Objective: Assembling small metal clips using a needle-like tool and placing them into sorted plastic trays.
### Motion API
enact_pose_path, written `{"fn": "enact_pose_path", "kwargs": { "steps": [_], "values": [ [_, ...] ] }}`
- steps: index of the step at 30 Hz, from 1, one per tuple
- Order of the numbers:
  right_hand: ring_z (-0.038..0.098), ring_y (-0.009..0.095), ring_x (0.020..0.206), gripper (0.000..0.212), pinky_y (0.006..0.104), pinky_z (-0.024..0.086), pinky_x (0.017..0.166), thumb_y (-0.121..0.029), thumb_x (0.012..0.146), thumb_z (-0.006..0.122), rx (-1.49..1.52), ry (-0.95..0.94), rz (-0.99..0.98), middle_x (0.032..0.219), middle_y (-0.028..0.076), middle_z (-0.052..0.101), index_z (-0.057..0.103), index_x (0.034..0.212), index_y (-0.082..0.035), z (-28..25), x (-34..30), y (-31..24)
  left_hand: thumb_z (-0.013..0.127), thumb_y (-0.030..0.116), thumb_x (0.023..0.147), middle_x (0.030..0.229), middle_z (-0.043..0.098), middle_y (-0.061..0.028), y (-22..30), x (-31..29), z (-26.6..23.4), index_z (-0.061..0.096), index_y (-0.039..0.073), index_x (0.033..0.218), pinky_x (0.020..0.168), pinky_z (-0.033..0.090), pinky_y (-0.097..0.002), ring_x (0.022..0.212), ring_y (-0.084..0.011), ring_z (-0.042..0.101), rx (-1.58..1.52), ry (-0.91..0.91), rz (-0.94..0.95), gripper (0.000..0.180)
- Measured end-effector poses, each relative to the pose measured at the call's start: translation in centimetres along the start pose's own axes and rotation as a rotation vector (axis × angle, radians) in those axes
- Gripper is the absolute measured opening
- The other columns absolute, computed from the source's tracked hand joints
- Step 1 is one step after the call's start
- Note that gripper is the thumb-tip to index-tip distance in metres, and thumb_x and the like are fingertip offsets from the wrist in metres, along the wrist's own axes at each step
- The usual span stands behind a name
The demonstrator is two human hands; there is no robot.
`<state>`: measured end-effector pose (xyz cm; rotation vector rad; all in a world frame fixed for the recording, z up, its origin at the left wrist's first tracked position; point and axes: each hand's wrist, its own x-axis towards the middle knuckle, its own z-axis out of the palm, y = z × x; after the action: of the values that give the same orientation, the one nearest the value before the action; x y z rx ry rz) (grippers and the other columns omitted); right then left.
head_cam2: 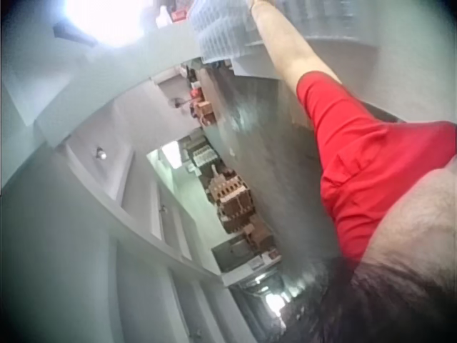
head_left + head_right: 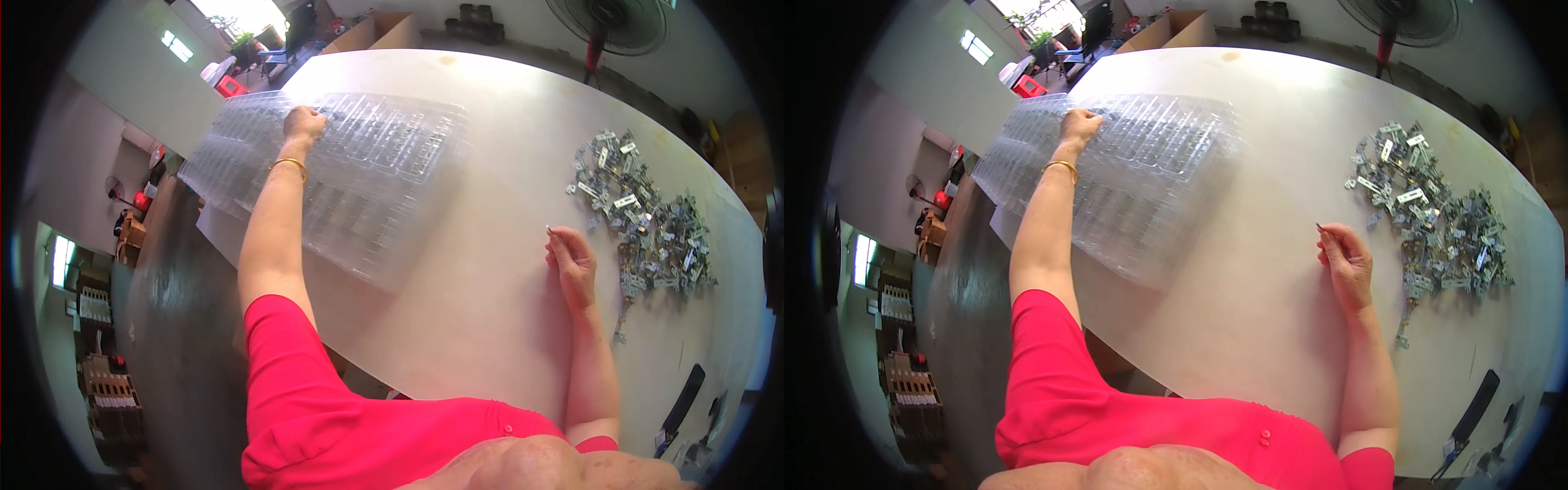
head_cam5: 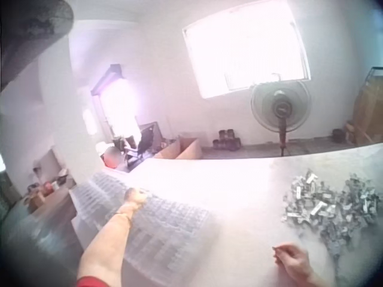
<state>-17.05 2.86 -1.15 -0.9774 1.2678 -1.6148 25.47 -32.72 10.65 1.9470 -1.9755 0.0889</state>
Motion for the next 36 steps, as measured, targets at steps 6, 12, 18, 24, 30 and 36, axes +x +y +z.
{"fn": "enact_pose_path", "kwargs": {
  "steps": [6, 12, 18, 24, 30, 36],
  "values": [
    [0.059, 0.006, 0.076, 0.011, 0.0218, 0.048, 0.066, -0.010, 0.096, 0.063, -0.129, -0.046, -0.004, 0.086, -0.001, 0.065, 0.070, 0.104, -0.007, 0.6, 0.3, -0.3, 0.065, 0.024, 0.076, 0.085, 0.073, -0.0169, 3.0, -0.1, -2.6, 0.077, 0.006, 0.085, 0.076, 0.054, -0.0387, 0.083, -0.0281, 0.072, -0.100, 0.070, 0.226, 0.024],
    [0.059, 0.007, 0.076, 0.010, 0.0235, 0.049, 0.066, -0.005, 0.092, 0.066, -0.148, -0.099, -0.138, 0.084, 0.001, 0.066, 0.070, 0.102, -0.005, 0.8, 0.6, 0.6, 0.067, 0.018, 0.080, 0.088, 0.072, -0.0148, 17.2, -6.0, -5.2, 0.075, 0.005, 0.087, 0.078, 0.053, -0.0362, 0.083, -0.0266, 0.070, -0.210, 0.034, 0.543, 0.016],
    [0.065, 0.017, 0.072, 0.009, 0.0291, 0.051, 0.064, -0.008, 0.089, 0.069, -0.383, -0.143, -0.351, 0.086, 0.006, 0.069, 0.070, 0.098, -0.010, 0.8, 0.3, 0.4, 0.068, 0.010, 0.081, 0.082, 0.065, -0.0137, 30.7, -15.0, -1.3, 0.069, 0.003, 0.083, 0.071, 0.051, -0.0367, 0.074, -0.0263, 0.064, -0.502, -0.076, 0.941, 0.008],
    [0.066, 0.026, 0.078, 0.006, 0.0354, 0.053, 0.069, -0.016, 0.088, 0.068, -0.486, -0.158, -0.461, 0.088, 0.006, 0.069, 0.069, 0.093, -0.013, 1.0, -0.1, 0.8, 0.067, 0.007, 0.079, 0.086, 0.066, -0.0144, 37.4, -20.2, 4.3, 0.069, 0.004, 0.083, 0.078, 0.051, -0.0419, 0.085, -0.0339, 0.064, -0.372, -0.066, 1.098, 0.005],
    [0.066, 0.029, 0.084, 0.007, 0.0386, 0.053, 0.074, -0.018, 0.089, 0.066, -0.511, -0.175, -0.495, 0.090, 0.006, 0.069, 0.069, 0.093, -0.014, 0.9, -0.1, 0.9, 0.067, 0.006, 0.078, 0.099, 0.066, -0.0140, 39.0, -20.6, 8.7, 0.065, 0.006, 0.095, 0.090, 0.047, -0.0436, 0.101, -0.0347, 0.061, -0.271, -0.203, 1.104, 0.017],
    [0.066, 0.029, 0.083, 0.007, 0.0407, 0.053, 0.072, -0.020, 0.089, 0.066, -0.533, -0.186, -0.477, 0.089, 0.005, 0.069, 0.068, 0.091, -0.014, 0.9, 0.0, 0.9, 0.065, 0.006, 0.082, 0.105, 0.065, -0.0107, 39.6, -21.0, 9.5, 0.061, 0.007, 0.099, 0.092, 0.044, -0.0416, 0.105, -0.0327, 0.059, -0.204, -0.316, 1.025, 0.017]
  ]
}}
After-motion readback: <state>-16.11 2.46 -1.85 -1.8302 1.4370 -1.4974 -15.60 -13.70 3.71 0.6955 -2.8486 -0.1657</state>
